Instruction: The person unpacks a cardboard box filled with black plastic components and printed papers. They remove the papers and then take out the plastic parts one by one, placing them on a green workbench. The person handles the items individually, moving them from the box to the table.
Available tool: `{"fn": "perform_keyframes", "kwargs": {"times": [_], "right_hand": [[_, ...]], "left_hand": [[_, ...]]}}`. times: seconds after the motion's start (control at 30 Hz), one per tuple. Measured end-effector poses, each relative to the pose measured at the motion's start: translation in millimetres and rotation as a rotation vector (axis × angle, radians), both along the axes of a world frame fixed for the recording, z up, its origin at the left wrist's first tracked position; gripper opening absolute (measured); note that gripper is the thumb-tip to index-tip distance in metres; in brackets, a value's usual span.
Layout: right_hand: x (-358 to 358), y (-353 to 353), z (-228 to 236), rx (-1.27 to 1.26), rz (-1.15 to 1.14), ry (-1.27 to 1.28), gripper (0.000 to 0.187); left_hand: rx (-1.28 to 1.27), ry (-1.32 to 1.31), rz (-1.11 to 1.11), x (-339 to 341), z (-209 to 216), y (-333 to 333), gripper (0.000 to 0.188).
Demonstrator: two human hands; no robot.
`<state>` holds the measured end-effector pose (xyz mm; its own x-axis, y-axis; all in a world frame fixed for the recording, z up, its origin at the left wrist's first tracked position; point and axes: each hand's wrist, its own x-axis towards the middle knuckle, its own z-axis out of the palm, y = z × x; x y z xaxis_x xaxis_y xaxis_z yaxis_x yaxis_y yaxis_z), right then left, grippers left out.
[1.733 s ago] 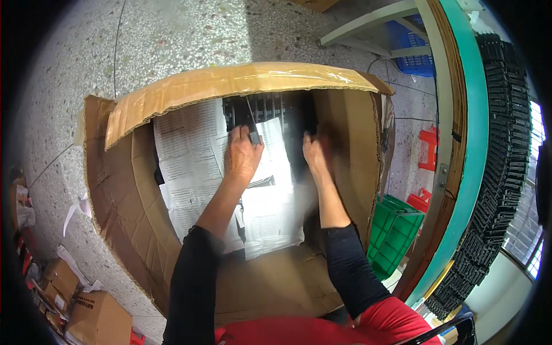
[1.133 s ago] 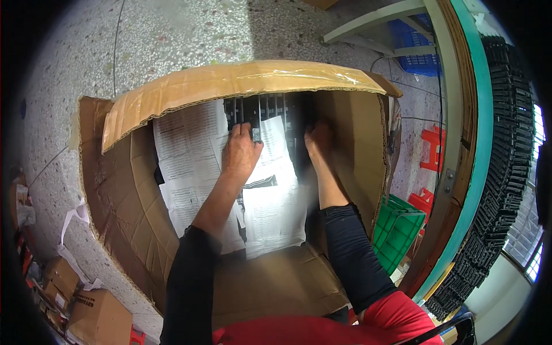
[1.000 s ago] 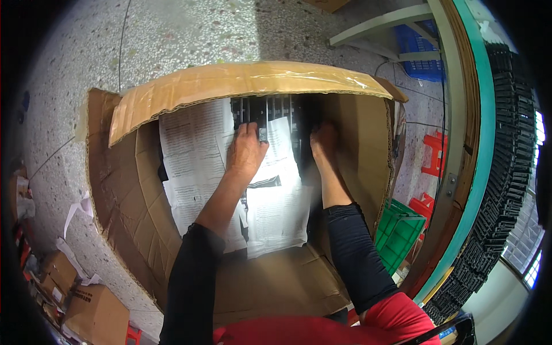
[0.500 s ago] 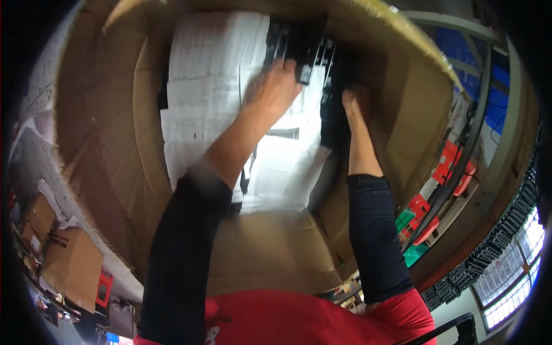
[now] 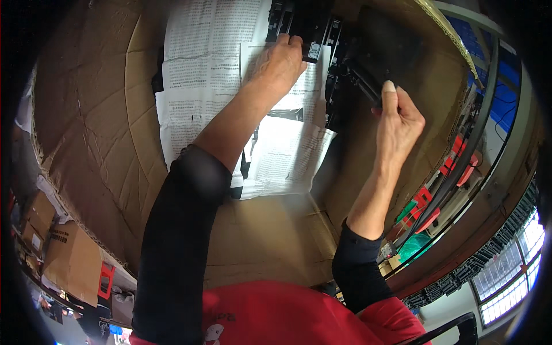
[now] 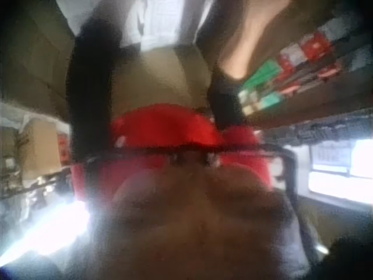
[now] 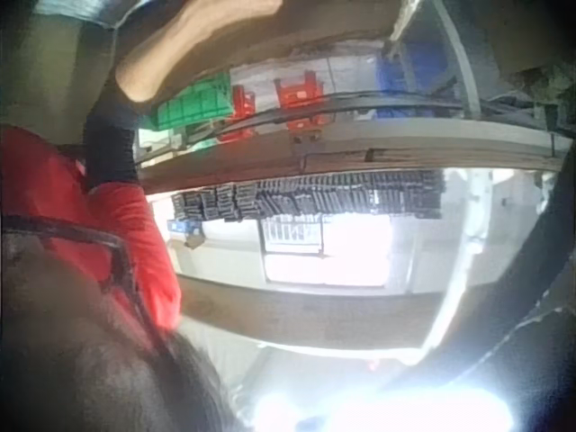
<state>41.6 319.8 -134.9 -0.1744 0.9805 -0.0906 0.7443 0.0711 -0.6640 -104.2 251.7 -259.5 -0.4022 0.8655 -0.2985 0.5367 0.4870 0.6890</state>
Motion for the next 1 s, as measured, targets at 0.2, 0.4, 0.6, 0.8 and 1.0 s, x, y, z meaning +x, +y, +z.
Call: {"fn": "perform_keyframes", "kwargs": {"times": [0.2, 0.4, 0.6, 0.8, 1.0], "right_hand": [[-23.7, -2.0, 37.0, -0.08, 0.016, 0.202, 0.018], [-47.2, 4.0, 30.7, -0.033, 0.065, 0.186, 0.022], [-55.3, 1.7, 24.8, 0.085, 0.138, 0.037, 0.025], [-61.0, -3.7, 26.6, 0.171, 0.221, 0.03, 0.025], [-67.5, -6.2, 31.6, 0.148, 0.216, 0.062, 0.023]], "left_hand": [[-0.005, 0.008, -0.002, -0.5, 1.0, -0.4, 0.044], [0.057, 0.018, 0.008, 1.5, -3.9, -1.6, 0.042], [0.114, 0.042, 0.049, 2.2, -9.3, -3.9, 0.04], [0.097, 0.002, 0.041, 1.2, -4.6, -3.1, 0.04], [0.103, -0.009, 0.067, 4.1, -7.5, -5.2, 0.039]]}}
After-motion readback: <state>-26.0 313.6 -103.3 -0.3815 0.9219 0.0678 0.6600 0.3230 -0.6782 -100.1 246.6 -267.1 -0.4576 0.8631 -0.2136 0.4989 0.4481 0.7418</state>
